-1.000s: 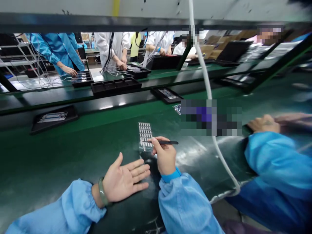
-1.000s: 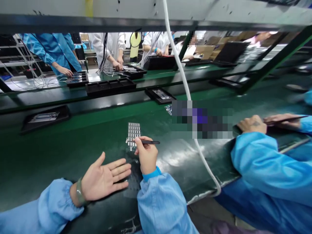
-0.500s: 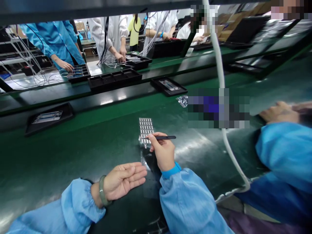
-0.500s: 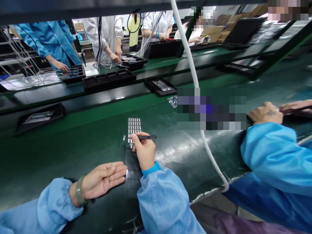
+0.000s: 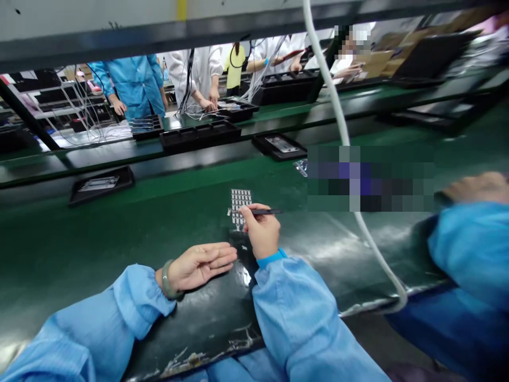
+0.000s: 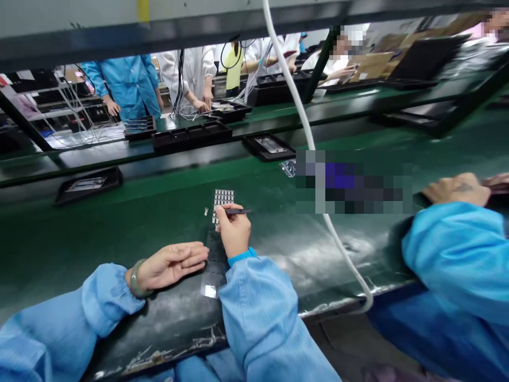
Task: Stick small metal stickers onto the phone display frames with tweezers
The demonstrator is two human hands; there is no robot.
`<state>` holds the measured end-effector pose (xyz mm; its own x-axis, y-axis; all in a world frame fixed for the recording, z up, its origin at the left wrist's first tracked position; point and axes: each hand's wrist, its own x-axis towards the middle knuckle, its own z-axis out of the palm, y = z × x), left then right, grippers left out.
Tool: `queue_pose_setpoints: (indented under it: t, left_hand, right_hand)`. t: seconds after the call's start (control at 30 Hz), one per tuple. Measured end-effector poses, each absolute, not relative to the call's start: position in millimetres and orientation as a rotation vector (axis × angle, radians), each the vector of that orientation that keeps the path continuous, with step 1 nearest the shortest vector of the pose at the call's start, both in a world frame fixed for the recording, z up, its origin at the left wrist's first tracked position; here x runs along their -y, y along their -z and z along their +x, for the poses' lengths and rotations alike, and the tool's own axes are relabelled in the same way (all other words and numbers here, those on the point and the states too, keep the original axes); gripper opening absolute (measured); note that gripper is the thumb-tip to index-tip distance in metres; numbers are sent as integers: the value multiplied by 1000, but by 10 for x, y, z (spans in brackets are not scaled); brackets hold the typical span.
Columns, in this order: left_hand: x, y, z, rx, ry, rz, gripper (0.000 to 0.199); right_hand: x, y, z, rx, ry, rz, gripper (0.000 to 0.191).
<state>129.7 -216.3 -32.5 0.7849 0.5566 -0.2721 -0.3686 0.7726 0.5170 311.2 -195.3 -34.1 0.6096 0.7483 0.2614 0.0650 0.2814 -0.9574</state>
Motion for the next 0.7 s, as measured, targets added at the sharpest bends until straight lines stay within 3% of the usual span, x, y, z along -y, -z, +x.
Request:
queue_pose_setpoints:
  t: [0.13,0.23,0.3,0.43,0.7]
  left_hand:
    - [2147,426,1333,-482,-606,543,16]
    - [2140,415,1319,-512,-561,600,44]
    - [2157,346,1311,-501,-517,651,50]
    - [2280,11,1329,-418,-522,795,26]
    - [2597,-968,1427,52,-388,1465,14]
  right_hand:
    - [1930,347,3117,821,-523,-1227,33]
    - [1929,351,3119,824,-548,-1228,32]
    - [1928,354,3118,834,-578,-1227,31]
    - [1910,355,3074,821,-633,-1241,27]
    - [1788,446,2970,737,-702,-1256,18]
